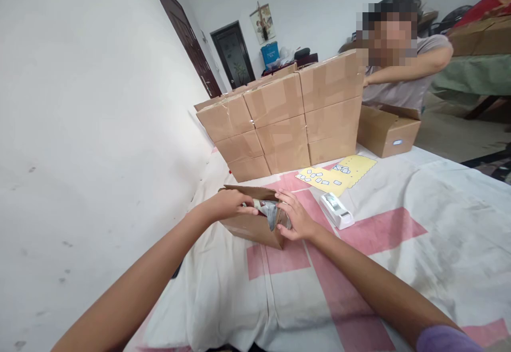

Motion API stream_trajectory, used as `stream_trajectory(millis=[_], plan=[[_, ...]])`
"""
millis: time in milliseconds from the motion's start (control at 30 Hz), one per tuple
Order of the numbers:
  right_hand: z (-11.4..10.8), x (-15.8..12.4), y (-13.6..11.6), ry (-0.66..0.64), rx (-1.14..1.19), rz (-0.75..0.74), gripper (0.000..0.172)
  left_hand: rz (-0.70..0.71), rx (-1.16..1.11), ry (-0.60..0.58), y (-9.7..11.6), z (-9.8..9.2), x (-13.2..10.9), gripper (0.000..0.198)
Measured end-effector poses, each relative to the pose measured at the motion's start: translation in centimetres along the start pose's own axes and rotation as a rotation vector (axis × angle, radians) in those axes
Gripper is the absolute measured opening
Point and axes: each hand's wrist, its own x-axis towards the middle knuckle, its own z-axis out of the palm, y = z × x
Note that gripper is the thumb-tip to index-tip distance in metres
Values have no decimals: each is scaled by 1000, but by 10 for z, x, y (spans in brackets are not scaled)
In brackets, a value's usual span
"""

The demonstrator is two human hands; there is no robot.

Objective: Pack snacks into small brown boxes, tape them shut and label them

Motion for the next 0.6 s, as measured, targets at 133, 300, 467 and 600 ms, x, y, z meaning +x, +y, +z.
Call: stream_trajectory(millis=[133, 300, 467, 600], plan=[[-2, 0, -2, -68, -33, 13, 59, -6, -144, 56, -21, 25, -22, 37], [-3, 4, -12, -93, -44, -23, 72, 52, -94, 255, -21, 59, -34, 37], [0, 13, -19, -186, 62, -22, 64, -44, -7, 502, -14, 92, -40, 56], [1, 19, -25, -193, 84, 58, 57, -90, 41, 680, -8, 107, -43, 53]])
